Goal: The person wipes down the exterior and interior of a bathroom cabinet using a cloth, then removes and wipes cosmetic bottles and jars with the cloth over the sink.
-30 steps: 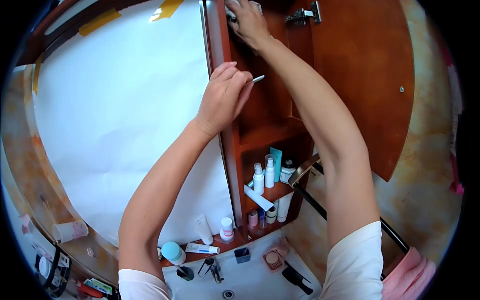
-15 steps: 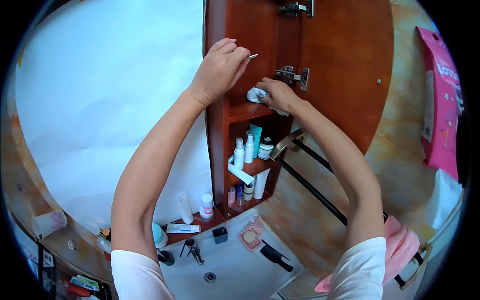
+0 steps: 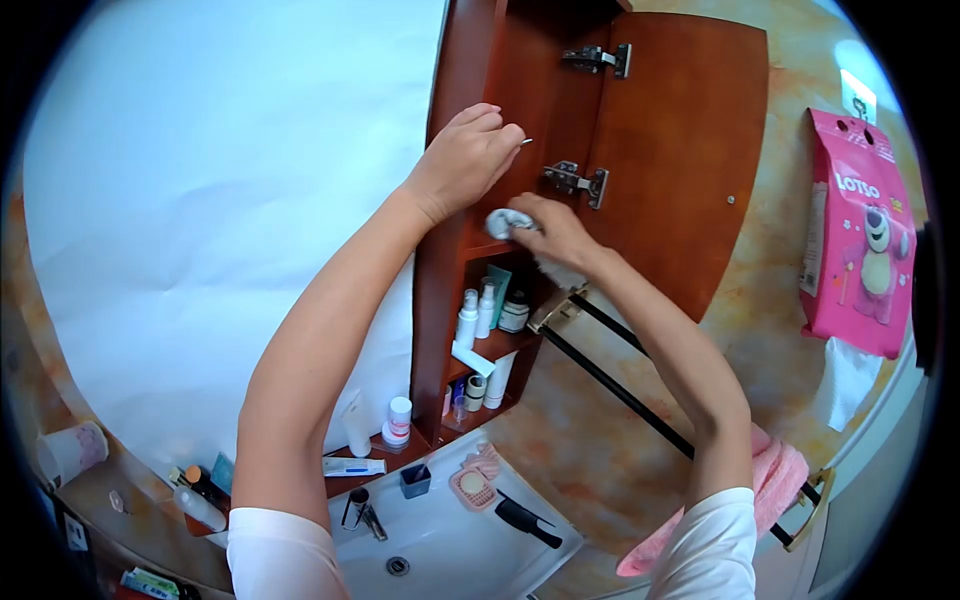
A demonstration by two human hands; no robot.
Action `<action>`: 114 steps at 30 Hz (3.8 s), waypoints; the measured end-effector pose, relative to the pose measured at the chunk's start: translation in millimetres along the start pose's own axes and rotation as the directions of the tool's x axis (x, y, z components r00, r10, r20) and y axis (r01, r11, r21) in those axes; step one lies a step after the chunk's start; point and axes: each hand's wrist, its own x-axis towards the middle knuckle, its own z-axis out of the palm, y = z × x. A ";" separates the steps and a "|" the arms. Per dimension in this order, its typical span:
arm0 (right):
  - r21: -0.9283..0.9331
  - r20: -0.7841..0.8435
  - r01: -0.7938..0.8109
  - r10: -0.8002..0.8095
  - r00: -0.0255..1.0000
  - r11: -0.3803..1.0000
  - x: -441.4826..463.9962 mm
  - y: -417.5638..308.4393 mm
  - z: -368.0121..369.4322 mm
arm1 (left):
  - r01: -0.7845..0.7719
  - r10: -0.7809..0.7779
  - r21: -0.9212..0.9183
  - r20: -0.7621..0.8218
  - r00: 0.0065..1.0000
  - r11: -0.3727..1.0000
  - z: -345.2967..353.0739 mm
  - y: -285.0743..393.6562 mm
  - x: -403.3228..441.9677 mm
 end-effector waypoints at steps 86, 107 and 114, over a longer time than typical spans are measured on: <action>-0.243 -0.318 0.068 -0.146 0.937 0.968 36.8 68.9 24.7 | -0.044 0.038 -0.047 -0.127 0.991 0.998 5.5 -0.3 -2.5; -0.079 -0.412 -0.113 0.071 0.908 0.990 -21.8 -49.2 15.9 | -0.010 0.006 -0.055 -0.085 0.996 0.998 10.9 -4.3 -4.5; -0.027 -0.687 -0.419 0.288 0.668 0.907 -82.6 -19.5 4.1 | 0.014 -0.019 -0.057 -0.082 0.996 0.998 8.8 -1.3 -3.9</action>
